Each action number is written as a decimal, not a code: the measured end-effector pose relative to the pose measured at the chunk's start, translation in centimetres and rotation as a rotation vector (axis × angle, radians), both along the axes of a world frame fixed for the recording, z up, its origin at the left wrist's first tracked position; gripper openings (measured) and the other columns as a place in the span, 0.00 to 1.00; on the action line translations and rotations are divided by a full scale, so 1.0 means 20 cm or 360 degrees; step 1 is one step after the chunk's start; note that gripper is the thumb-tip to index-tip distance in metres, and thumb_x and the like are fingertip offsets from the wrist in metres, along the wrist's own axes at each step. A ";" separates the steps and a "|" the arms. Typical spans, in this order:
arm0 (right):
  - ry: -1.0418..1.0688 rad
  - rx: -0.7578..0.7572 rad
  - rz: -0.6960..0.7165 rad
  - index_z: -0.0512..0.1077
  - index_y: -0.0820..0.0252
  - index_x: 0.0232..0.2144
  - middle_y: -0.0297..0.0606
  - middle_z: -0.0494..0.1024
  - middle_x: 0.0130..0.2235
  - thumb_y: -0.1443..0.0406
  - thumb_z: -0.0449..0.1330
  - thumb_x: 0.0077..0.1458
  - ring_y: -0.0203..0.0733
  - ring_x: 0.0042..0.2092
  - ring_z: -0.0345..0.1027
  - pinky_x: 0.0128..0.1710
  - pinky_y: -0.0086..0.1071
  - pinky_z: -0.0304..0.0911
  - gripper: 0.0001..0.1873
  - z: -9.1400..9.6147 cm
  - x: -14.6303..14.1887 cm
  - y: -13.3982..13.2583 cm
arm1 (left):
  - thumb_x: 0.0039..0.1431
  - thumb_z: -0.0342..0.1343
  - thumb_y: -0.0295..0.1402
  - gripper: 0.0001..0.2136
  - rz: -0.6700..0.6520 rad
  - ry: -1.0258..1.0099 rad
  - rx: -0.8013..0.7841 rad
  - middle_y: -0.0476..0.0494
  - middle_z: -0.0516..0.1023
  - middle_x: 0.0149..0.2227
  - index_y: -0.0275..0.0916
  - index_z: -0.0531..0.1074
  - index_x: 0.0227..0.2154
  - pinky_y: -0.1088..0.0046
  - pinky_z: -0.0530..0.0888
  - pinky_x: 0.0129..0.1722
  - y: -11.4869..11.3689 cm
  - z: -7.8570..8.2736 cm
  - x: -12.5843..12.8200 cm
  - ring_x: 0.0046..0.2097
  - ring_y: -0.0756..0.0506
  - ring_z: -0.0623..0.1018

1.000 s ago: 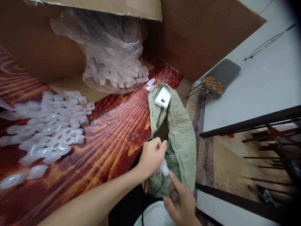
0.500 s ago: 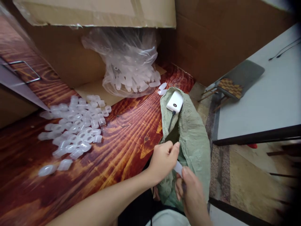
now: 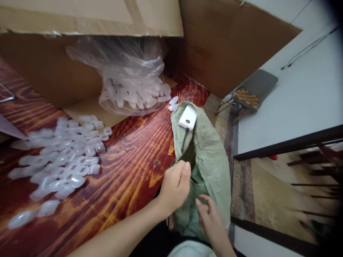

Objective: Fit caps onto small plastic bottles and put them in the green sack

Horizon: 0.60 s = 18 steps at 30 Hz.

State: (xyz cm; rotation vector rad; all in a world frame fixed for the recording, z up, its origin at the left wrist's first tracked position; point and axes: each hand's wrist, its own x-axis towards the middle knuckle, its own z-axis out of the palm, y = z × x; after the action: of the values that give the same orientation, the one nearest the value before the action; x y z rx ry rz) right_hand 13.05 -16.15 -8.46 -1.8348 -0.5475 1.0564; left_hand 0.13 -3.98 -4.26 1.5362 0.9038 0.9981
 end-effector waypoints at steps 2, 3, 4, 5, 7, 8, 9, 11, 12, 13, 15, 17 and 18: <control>0.0370 -0.0037 -0.0088 0.68 0.59 0.38 0.24 0.63 0.19 0.50 0.66 0.51 0.31 0.16 0.52 0.14 0.23 0.46 0.21 0.04 -0.04 -0.04 | 0.72 0.39 0.39 0.18 -0.0125 0.0134 0.0075 0.51 0.64 0.24 0.40 0.60 0.25 0.72 0.63 0.28 -0.01 0.00 0.01 0.27 0.49 0.67; 0.0548 -0.0037 -0.0145 0.69 0.59 0.36 0.25 0.64 0.20 0.50 0.65 0.50 0.31 0.17 0.55 0.15 0.23 0.48 0.20 0.07 -0.04 -0.04 | 0.71 0.42 0.38 0.16 -0.0213 0.0205 0.0122 0.51 0.66 0.25 0.39 0.63 0.27 0.72 0.63 0.28 -0.02 0.00 0.01 0.28 0.49 0.69; 0.0714 -0.0027 -0.0203 0.69 0.59 0.33 0.26 0.65 0.21 0.52 0.65 0.50 0.32 0.19 0.57 0.16 0.23 0.52 0.18 0.10 -0.05 -0.02 | 0.70 0.45 0.38 0.13 -0.0316 0.0269 0.0185 0.49 0.69 0.29 0.39 0.67 0.30 0.72 0.64 0.29 -0.03 0.00 0.02 0.30 0.48 0.71; 0.0865 -0.0016 -0.0257 0.69 0.59 0.32 0.28 0.66 0.22 0.54 0.64 0.50 0.33 0.21 0.60 0.18 0.24 0.56 0.15 0.14 -0.05 0.00 | 0.69 0.47 0.38 0.10 -0.0429 0.0322 0.0265 0.47 0.72 0.33 0.39 0.69 0.35 0.72 0.66 0.32 -0.04 -0.01 0.02 0.34 0.47 0.73; 0.1124 -0.0005 -0.0338 0.71 0.59 0.32 0.31 0.70 0.26 0.57 0.59 0.55 0.35 0.25 0.66 0.25 0.27 0.64 0.10 0.21 -0.05 0.08 | 0.65 0.54 0.40 0.12 -0.0663 0.0393 0.0457 0.43 0.74 0.44 0.39 0.70 0.46 0.69 0.70 0.41 -0.05 -0.02 0.02 0.44 0.43 0.74; 0.1235 -0.0009 -0.0367 0.72 0.58 0.33 0.33 0.73 0.28 0.57 0.56 0.58 0.37 0.28 0.69 0.28 0.29 0.67 0.11 0.24 -0.05 0.12 | 0.63 0.56 0.42 0.16 -0.0767 0.0400 0.0544 0.41 0.73 0.49 0.40 0.69 0.50 0.66 0.70 0.46 -0.05 -0.02 0.01 0.48 0.40 0.73; 0.1330 -0.0014 -0.0386 0.73 0.58 0.35 0.35 0.75 0.31 0.56 0.53 0.62 0.38 0.32 0.72 0.31 0.30 0.69 0.14 0.28 -0.05 0.15 | 0.62 0.57 0.43 0.21 -0.0843 0.0437 0.0650 0.40 0.72 0.52 0.40 0.67 0.54 0.64 0.69 0.50 -0.06 -0.03 0.01 0.51 0.39 0.72; 0.1489 -0.0003 -0.0397 0.74 0.57 0.39 0.37 0.78 0.38 0.52 0.47 0.66 0.37 0.38 0.73 0.34 0.29 0.71 0.21 0.33 -0.07 0.19 | 0.64 0.55 0.46 0.25 -0.0880 0.0615 0.0862 0.38 0.72 0.51 0.38 0.63 0.59 0.60 0.69 0.50 -0.06 -0.03 0.00 0.51 0.37 0.72; 0.1580 0.0030 -0.0393 0.74 0.58 0.41 0.38 0.78 0.40 0.50 0.45 0.67 0.35 0.38 0.73 0.35 0.26 0.70 0.24 0.36 -0.07 0.20 | 0.65 0.52 0.47 0.24 -0.0860 0.0731 0.0957 0.38 0.73 0.48 0.37 0.64 0.57 0.59 0.70 0.48 -0.05 -0.04 0.00 0.48 0.37 0.72; 0.1670 0.0071 -0.0383 0.74 0.59 0.42 0.38 0.78 0.40 0.50 0.44 0.68 0.32 0.36 0.72 0.34 0.23 0.69 0.25 0.37 -0.08 0.19 | 0.67 0.49 0.48 0.21 -0.0833 0.0843 0.1037 0.38 0.73 0.45 0.36 0.67 0.53 0.60 0.72 0.45 -0.05 -0.03 0.00 0.46 0.38 0.73; 0.1814 0.0134 -0.0370 0.74 0.62 0.40 0.38 0.77 0.37 0.49 0.42 0.69 0.29 0.30 0.70 0.32 0.20 0.68 0.28 0.39 -0.08 0.17 | 0.68 0.46 0.49 0.20 -0.0807 0.0980 0.1132 0.40 0.73 0.38 0.37 0.71 0.42 0.62 0.73 0.39 -0.06 -0.03 0.00 0.40 0.39 0.74; 0.1811 0.0115 -0.0264 0.75 0.62 0.39 0.39 0.78 0.36 0.48 0.41 0.69 0.32 0.32 0.71 0.35 0.25 0.70 0.30 0.36 -0.07 0.13 | 0.68 0.47 0.48 0.18 -0.0805 0.1005 0.1143 0.43 0.72 0.35 0.38 0.71 0.37 0.65 0.73 0.33 -0.07 -0.03 0.01 0.37 0.40 0.75; 0.1715 0.0081 -0.0153 0.75 0.60 0.41 0.40 0.78 0.38 0.47 0.40 0.69 0.37 0.37 0.73 0.39 0.30 0.71 0.31 0.33 -0.06 0.11 | 0.68 0.47 0.47 0.17 -0.0793 0.1027 0.1140 0.44 0.72 0.35 0.39 0.71 0.36 0.67 0.73 0.30 -0.07 -0.02 0.01 0.35 0.41 0.75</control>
State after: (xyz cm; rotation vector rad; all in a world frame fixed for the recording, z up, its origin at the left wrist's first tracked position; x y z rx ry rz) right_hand 11.77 -13.97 -1.76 -0.9901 0.1630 1.7159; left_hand 0.33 -5.42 -4.75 2.6240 0.5261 0.4579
